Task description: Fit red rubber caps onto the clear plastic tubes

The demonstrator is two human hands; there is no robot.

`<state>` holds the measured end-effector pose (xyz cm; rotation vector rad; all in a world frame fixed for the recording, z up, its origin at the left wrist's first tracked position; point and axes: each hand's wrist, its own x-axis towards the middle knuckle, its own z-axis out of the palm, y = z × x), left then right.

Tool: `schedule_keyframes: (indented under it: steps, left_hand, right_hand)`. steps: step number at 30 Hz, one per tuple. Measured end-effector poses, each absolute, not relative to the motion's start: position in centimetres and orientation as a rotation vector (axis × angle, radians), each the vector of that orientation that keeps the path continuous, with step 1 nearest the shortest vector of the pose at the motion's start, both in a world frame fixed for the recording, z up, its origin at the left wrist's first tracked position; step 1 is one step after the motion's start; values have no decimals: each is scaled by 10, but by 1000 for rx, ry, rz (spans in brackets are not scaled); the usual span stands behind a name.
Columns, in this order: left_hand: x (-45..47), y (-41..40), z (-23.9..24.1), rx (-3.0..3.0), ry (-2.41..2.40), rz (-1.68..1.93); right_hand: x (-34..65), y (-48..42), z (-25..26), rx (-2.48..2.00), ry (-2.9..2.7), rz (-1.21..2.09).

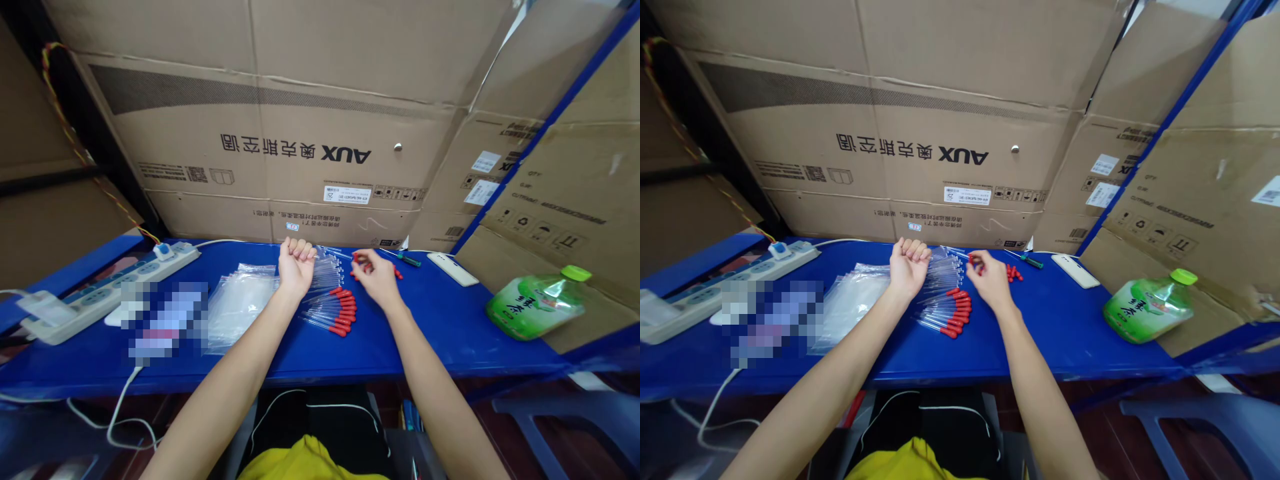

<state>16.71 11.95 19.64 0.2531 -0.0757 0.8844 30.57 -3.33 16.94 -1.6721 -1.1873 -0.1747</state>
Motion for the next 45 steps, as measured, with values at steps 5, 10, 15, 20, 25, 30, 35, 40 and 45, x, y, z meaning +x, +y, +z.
schedule_keyframes:
  steps: [5,10,15,20,25,30,35,40,45]
  left_hand:
    - [171,112,193,286,-107,837]
    - [174,107,190,334,-113,804]
    - [175,103,188,390,-120,799]
    - [173,100,191,442,-81,792]
    - [172,99,193,458,-85,774]
    - [170,97,196,475,-49,778]
    - [169,94,199,535,-3,797]
    - [168,92,201,562,21,798]
    - [168,89,201,604,10,843]
  right_hand:
    - [266,-8,156,-1589,-1391,-152]
    - [260,-6,152,-1562,-1339,-63]
    - [259,-9,156,-1538,-1318,-58]
    - [256,-9,155,-1534,-1285,-74]
    - [249,-9,155,-1543,-1250,-99]
    - [246,-9,155,-1563,-1239,-102]
    - [247,-8,150,-1582,-1256,-111]
    - [249,-8,144,-1606,-1288,-172]
    - [249,-8,142,-1639,-1305,-233]
